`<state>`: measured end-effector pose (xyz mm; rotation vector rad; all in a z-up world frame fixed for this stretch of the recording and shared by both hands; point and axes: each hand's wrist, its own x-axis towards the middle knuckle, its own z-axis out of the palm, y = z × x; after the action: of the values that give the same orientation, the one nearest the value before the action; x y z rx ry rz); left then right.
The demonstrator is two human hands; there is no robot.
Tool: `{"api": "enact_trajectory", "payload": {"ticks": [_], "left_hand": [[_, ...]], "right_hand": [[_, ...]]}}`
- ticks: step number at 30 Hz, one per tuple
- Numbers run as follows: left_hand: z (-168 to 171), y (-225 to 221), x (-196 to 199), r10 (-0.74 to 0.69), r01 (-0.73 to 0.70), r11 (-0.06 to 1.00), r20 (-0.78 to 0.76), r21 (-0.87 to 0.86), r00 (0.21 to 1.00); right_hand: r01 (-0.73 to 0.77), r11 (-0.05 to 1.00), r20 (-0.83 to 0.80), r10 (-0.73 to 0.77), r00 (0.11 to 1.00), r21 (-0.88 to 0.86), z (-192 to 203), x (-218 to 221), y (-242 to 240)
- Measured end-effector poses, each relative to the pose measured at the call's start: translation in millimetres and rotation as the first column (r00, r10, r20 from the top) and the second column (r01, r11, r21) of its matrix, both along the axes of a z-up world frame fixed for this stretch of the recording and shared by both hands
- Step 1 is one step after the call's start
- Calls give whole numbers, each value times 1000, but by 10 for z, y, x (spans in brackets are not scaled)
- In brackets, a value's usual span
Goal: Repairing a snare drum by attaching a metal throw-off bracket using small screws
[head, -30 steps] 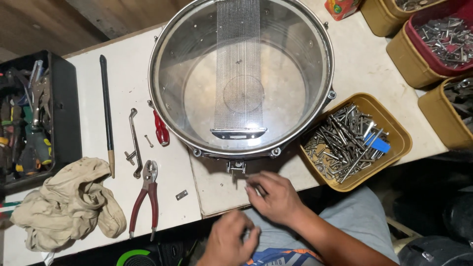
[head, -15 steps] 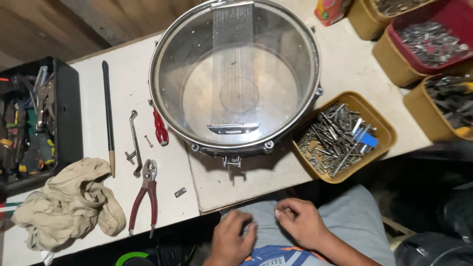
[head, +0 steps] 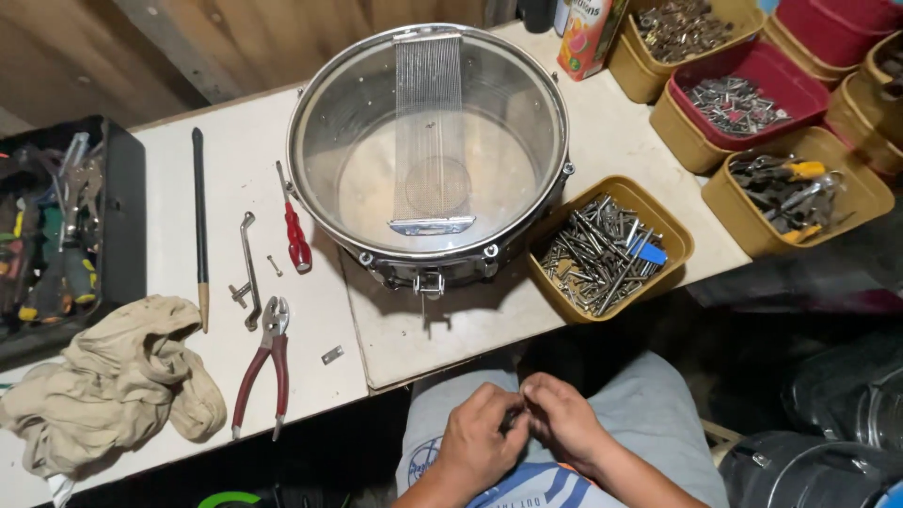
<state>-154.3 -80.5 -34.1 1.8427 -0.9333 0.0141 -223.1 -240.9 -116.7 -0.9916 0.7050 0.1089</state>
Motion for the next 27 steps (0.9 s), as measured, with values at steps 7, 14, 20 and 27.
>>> {"api": "enact_trajectory", "payload": {"ticks": [7,14,20,27], "left_hand": [[-214,114,-86,-13,21,990,-57,139,998],[-422,62,34,-6,43,961,-134,272,991],[-355,77,28,2,78,924,-209,374,978],[716,-146,-31,-218,207,927,2,312,976]], "right_hand": [[72,990,-43,-67,997,124,-140,-48,35],[34,980,-234,13,972,195,-691,-125,-171],[-99,983,-442,157,883,152,-633,-180,-417],[-145,979,-436,194,879,144,-949,-187,-565]]}}
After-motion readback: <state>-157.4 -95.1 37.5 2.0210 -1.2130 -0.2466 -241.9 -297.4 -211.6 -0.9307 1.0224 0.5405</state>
